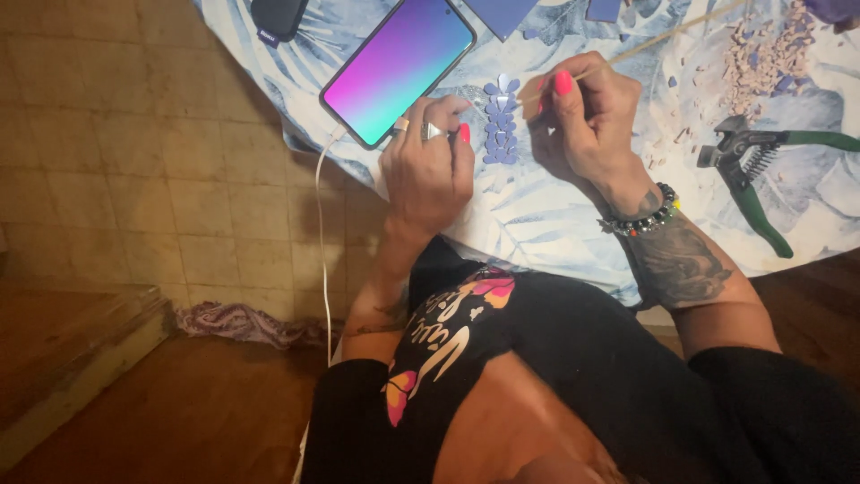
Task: Trimming and manipulating small plastic craft items using pliers and a wooden stick on a table
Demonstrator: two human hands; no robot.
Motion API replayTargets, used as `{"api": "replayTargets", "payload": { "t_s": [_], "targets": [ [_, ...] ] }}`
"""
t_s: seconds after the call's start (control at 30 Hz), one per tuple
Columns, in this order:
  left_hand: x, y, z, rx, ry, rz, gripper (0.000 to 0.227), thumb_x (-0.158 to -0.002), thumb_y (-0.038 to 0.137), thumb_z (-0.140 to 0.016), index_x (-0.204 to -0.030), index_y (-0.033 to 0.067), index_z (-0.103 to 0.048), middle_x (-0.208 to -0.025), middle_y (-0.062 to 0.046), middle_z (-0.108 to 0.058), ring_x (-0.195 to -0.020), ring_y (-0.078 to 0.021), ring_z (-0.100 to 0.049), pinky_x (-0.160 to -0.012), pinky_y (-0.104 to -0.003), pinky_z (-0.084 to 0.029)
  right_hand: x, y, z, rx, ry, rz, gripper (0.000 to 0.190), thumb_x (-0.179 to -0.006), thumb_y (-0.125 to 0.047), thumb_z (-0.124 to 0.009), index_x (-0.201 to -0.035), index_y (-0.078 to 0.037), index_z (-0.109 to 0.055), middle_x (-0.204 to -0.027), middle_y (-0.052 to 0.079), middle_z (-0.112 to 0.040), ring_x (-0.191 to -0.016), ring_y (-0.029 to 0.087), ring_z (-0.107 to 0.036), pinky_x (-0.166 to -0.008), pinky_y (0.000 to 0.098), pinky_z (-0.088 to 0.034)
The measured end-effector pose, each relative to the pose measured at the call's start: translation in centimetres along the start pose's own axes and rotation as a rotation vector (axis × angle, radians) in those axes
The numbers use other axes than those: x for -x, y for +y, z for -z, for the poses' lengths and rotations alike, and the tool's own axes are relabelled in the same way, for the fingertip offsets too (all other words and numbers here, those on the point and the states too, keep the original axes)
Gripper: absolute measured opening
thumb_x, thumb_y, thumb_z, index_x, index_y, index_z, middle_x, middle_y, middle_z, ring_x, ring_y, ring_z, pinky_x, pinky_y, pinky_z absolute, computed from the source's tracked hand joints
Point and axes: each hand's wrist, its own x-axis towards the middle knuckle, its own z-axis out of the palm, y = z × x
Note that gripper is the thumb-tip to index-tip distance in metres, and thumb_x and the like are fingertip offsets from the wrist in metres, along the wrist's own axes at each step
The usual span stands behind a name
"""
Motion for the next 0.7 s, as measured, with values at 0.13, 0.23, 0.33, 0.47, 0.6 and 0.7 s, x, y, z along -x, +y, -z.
{"api": "replayTargets", "payload": {
  "t_s": [0.13, 0.23, 0.33, 0.47, 0.6, 0.7],
  "targets": [
    [0.3, -0.1, 0.0, -0.057, 0.038, -0.098, 0.013, -0.081, 0.007, -0.042, -0.092, 0.0036, -0.049, -0.089, -0.006, -0.053, -0.074, -0.0268, -0.053, -0.063, -0.036, -0.042, -0.7, -2.3, 0.3, 0.211, -0.074, 0.214, 0.028, -0.095, -0.008, -0.038, -0.076, 0.009, -0.050, -0.069, 0.018, -0.056, -0.053, 0.022, -0.051, -0.045, 0.0299, -0.037],
    [0.2, -0.2, 0.3, -0.113, 0.106, -0.185, 0.014, -0.082, 0.009, -0.043, -0.093, 0.0031, -0.049, -0.084, -0.007, -0.051, -0.072, -0.0295, -0.055, -0.063, -0.038, -0.045, -1.3, -4.5, 0.8, 0.214, -0.117, 0.258, 0.025, -0.094, -0.005, -0.042, -0.074, 0.007, -0.049, -0.067, 0.017, -0.056, -0.051, 0.027, -0.049, -0.046, 0.0315, -0.037],
    [0.5, 0.0, 0.1, -0.071, 0.118, -0.146, 0.019, -0.082, 0.016, -0.045, -0.098, 0.0080, -0.049, -0.070, -0.004, -0.046, -0.066, -0.0278, -0.054, -0.058, -0.038, -0.046, -0.5, -5.2, 1.7, 0.191, -0.157, 0.227, 0.024, -0.093, -0.008, -0.046, -0.072, 0.001, -0.051, -0.063, 0.014, -0.054, -0.046, 0.029, -0.046, -0.044, 0.0316, -0.036],
    [1.2, 0.0, -0.3, -0.012, 0.147, -0.167, 0.020, -0.085, 0.023, -0.043, -0.097, 0.0082, -0.050, -0.072, -0.003, -0.046, -0.070, -0.0249, -0.053, -0.060, -0.035, -0.047, 1.3, -6.0, 3.0, 0.245, -0.242, 0.200, 0.024, -0.092, -0.013, -0.045, -0.072, -0.002, -0.054, -0.055, 0.012, -0.050, -0.044, 0.031, -0.047, -0.041, 0.0310, -0.038],
    [1.8, 3.7, 0.0, 0.071, 0.277, -0.212, 0.019, -0.086, 0.019, -0.042, -0.099, 0.0078, -0.051, -0.087, -0.004, -0.051, -0.081, -0.0228, -0.053, -0.071, -0.032, -0.046, 1.0, -8.6, 3.9, 0.202, -0.240, 0.274, 0.020, -0.090, -0.010, -0.047, -0.075, -0.003, -0.056, -0.059, 0.010, -0.051, -0.046, 0.026, -0.047, -0.043, 0.0307, -0.038],
    [2.3, 7.1, -3.8, 0.798, 0.224, -0.058, 0.035, -0.094, 0.033, -0.028, -0.110, 0.0068, -0.045, -0.105, -0.007, -0.050, -0.096, -0.0154, -0.050, -0.081, -0.027, -0.045, -1.3, -12.4, 4.1, 0.064, -0.228, 0.381, 0.024, -0.090, -0.013, -0.045, -0.071, -0.007, -0.058, -0.061, 0.003, -0.053, -0.046, 0.020, -0.046, -0.047, 0.0253, -0.039]
  ]
}}
